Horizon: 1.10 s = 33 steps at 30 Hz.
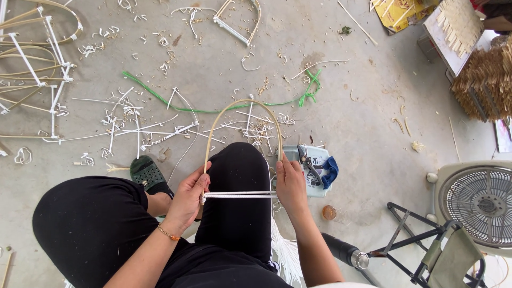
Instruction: The person is assembling and wrapping bamboo or wood furniture components using white tape and cutting tools.
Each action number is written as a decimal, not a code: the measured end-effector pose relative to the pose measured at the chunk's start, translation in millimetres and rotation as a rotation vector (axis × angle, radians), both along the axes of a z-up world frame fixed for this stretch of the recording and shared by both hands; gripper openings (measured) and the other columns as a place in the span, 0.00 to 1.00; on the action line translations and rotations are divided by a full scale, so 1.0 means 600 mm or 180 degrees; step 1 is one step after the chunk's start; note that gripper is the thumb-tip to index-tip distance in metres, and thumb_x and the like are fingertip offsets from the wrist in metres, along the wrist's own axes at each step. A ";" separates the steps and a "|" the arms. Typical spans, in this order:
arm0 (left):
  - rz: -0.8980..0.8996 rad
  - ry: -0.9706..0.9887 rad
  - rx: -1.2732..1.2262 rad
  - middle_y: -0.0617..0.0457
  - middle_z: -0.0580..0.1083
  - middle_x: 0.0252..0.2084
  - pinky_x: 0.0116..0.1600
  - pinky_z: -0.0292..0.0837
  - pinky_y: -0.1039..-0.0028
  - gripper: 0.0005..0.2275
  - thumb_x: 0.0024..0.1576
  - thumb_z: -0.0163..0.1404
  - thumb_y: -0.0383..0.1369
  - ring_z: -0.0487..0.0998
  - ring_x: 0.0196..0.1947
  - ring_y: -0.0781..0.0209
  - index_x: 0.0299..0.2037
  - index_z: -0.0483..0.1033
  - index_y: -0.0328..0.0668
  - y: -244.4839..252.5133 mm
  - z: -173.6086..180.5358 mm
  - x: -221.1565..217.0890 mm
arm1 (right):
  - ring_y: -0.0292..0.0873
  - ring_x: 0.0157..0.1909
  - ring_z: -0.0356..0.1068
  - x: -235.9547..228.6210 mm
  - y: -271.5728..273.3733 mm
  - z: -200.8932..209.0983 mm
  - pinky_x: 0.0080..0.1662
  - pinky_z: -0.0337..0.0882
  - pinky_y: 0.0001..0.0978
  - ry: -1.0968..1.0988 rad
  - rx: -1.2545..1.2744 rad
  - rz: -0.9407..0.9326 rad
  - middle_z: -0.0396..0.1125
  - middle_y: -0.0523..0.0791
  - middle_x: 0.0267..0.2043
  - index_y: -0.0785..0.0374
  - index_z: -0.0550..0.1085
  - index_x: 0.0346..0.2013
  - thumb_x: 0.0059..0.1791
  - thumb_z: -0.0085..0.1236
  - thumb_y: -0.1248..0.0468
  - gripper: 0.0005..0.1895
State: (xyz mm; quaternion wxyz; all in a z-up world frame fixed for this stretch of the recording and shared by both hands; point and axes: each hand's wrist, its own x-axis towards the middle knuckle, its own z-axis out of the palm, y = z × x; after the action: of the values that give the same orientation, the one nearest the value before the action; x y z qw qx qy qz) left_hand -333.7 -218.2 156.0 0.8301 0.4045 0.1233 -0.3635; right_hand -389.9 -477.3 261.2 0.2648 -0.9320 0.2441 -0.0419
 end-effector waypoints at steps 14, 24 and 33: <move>-0.0326 -0.0788 0.1858 0.60 0.67 0.32 0.30 0.60 0.81 0.17 0.65 0.50 0.32 0.64 0.28 0.72 0.63 0.75 0.42 0.062 -0.011 0.025 | 0.42 0.35 0.65 -0.035 -0.097 -0.042 0.40 0.67 0.35 -0.1164 0.0357 -0.0332 0.63 0.46 0.31 0.66 0.72 0.62 0.59 0.46 0.60 0.19; 0.0143 -0.0901 0.2244 0.44 0.75 0.33 0.30 0.67 0.77 0.14 0.76 0.39 0.32 0.72 0.27 0.62 0.64 0.69 0.28 0.222 -0.056 0.129 | 0.59 0.46 0.71 -0.084 -0.321 -0.503 0.48 0.69 0.48 -0.0332 0.0339 -0.0802 0.72 0.57 0.41 0.64 0.79 0.43 0.57 0.46 0.55 0.18; -0.0777 -0.0003 0.1556 0.55 0.68 0.17 0.22 0.57 0.78 0.19 0.62 0.45 0.35 0.63 0.16 0.68 0.58 0.78 0.32 0.071 0.028 0.077 | 0.65 0.67 0.61 -0.200 -0.692 -0.656 0.66 0.59 0.53 0.1229 -0.0826 -0.2218 0.62 0.63 0.65 0.68 0.67 0.63 0.54 0.50 0.47 0.31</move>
State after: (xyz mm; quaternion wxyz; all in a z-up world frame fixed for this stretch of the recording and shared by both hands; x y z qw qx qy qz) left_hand -287.3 -175.9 173.0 0.6579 0.6049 0.1573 -0.4201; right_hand -509.7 -892.5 -132.3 0.0644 -0.8100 0.5827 0.0160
